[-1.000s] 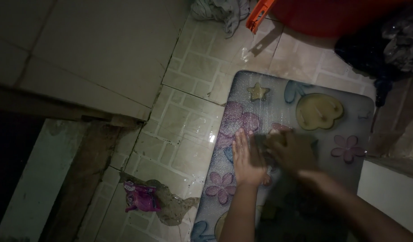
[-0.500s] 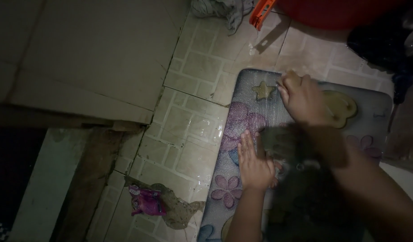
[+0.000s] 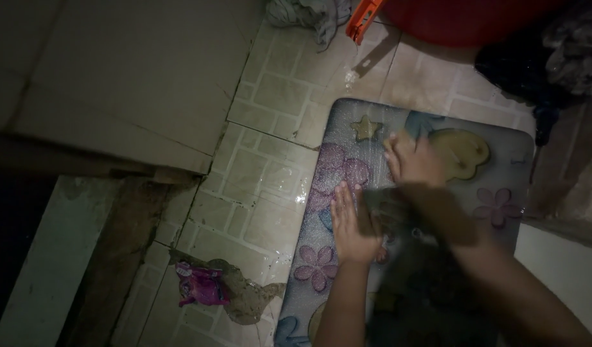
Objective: Scrubbing a decorative floor mat with soap and a brush.
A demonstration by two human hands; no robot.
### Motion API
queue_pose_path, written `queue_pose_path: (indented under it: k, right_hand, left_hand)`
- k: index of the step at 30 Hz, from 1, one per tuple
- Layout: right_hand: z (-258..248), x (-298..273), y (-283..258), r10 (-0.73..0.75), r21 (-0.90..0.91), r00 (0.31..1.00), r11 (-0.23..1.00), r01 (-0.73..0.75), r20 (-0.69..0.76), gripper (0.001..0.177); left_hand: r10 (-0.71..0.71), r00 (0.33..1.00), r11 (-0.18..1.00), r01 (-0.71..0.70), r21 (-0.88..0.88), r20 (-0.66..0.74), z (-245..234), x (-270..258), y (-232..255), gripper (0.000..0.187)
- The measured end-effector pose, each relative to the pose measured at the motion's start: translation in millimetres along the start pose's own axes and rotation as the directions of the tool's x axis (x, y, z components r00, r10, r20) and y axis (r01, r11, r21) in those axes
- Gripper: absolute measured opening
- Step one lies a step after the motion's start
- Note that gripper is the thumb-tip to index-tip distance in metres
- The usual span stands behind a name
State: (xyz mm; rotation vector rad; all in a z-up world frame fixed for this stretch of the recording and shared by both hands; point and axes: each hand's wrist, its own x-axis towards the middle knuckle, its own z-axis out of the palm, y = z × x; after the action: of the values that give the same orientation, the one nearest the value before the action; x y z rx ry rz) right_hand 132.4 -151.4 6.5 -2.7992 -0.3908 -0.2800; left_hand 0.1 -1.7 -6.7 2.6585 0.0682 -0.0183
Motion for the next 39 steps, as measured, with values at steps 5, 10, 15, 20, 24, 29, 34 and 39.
queue_pose_path:
  k: [5,10,15,20,24,29,34,39]
  right_hand:
    - [-29,-79,-16,-0.077,-0.093,0.971,0.991,0.100,0.225,0.042]
    - [-24,-98,-8,-0.166,-0.018,0.959,0.984,0.175,0.231,0.042]
    - [-12,-69,10,-0.132,-0.227,0.972,0.958,0.175,0.193,0.038]
    - [-16,0,15,-0.077,-0.111,0.997,0.991,0.076,-0.002,0.042]
    - [-6,48,32,0.011,0.016,0.996,1.000,-0.010,-0.090,0.043]
    - [-9,60,25,0.078,0.004,0.995,0.997,-0.078,-0.069,0.040]
    - [-8,33,17,0.122,-0.046,0.992,0.991,-0.123,-0.017,0.046]
    - [-20,-45,-8,-0.135,-0.094,0.989,0.987,0.129,-0.060,0.032]
  left_hand:
    - [-0.018,0.999,0.998,0.019,-0.054,0.031,-8,1,3,0.072]
    - [-0.026,0.999,0.999,0.027,-0.023,0.047,-7,1,4,0.072]
    - [-0.017,0.997,0.999,0.014,0.038,0.075,-2,2,2,0.076]
    - [-0.010,0.997,0.999,0.007,0.036,0.080,-7,2,2,0.078]
    - [-0.005,0.997,1.000,0.006,-0.013,0.073,-14,2,5,0.078]
    - [-0.009,0.999,1.000,0.010,-0.009,0.045,-4,-1,2,0.074]
    - [0.000,1.000,1.000,0.000,0.019,0.004,-10,-1,4,0.071]
    - [-0.013,0.977,1.000,0.017,-0.015,0.211,-33,11,13,0.077]
